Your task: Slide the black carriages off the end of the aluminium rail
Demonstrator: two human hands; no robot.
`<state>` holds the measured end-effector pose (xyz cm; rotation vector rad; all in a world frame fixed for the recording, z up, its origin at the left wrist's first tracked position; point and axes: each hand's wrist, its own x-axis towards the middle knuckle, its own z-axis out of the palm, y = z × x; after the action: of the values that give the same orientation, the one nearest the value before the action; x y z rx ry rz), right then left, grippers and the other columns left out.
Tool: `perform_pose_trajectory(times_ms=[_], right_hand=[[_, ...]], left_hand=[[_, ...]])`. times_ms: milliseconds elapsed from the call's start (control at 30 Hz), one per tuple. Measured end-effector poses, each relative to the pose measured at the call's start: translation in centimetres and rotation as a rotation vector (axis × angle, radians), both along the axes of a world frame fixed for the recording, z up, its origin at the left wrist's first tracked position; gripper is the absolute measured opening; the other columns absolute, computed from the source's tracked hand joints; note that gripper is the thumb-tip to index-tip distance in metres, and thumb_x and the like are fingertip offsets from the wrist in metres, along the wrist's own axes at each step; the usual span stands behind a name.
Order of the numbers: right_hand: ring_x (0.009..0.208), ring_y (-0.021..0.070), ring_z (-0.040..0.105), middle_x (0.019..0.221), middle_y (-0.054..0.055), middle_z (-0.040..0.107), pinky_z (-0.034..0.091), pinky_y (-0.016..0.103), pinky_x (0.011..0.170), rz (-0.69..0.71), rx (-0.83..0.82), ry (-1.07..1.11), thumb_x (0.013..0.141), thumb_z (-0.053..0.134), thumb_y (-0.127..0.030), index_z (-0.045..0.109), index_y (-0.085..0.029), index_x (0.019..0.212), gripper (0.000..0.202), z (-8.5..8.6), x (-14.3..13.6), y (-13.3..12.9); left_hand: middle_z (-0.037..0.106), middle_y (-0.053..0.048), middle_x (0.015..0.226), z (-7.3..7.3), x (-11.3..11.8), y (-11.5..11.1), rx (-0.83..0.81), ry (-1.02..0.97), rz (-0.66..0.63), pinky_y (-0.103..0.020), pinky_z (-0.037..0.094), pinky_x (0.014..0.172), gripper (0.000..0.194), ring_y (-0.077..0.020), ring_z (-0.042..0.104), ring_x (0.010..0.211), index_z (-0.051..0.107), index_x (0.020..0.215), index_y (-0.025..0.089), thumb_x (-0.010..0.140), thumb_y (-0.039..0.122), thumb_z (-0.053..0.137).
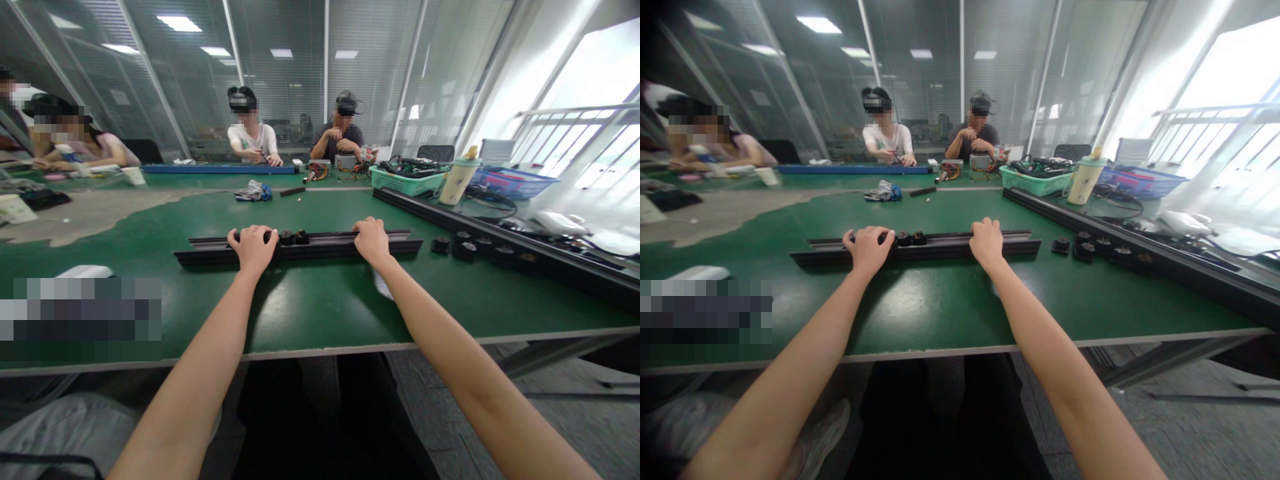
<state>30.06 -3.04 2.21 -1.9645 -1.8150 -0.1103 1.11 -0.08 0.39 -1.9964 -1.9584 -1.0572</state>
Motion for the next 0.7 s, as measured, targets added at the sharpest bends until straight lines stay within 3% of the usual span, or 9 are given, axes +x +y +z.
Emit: perform_pose_trajectory(times_ms=[700], right_hand=[[0.127,0.0311,0.053,0.135,0.016,0.066,0.052,0.037,0.097,-0.023,-0.032,-0.016,0.099,0.043,-0.002,0.08,-0.019,0.122,0.048,0.18,-0.17,-0.06]], left_hand=[[0.079,-0.011,0.122,0.02,-0.05,0.0,0.002,0.01,0.009,-0.06,0.021,0.127,0.03,-0.0347,0.064,0.125,0.077,0.099,0.025,0.103,0.04,0.052]])
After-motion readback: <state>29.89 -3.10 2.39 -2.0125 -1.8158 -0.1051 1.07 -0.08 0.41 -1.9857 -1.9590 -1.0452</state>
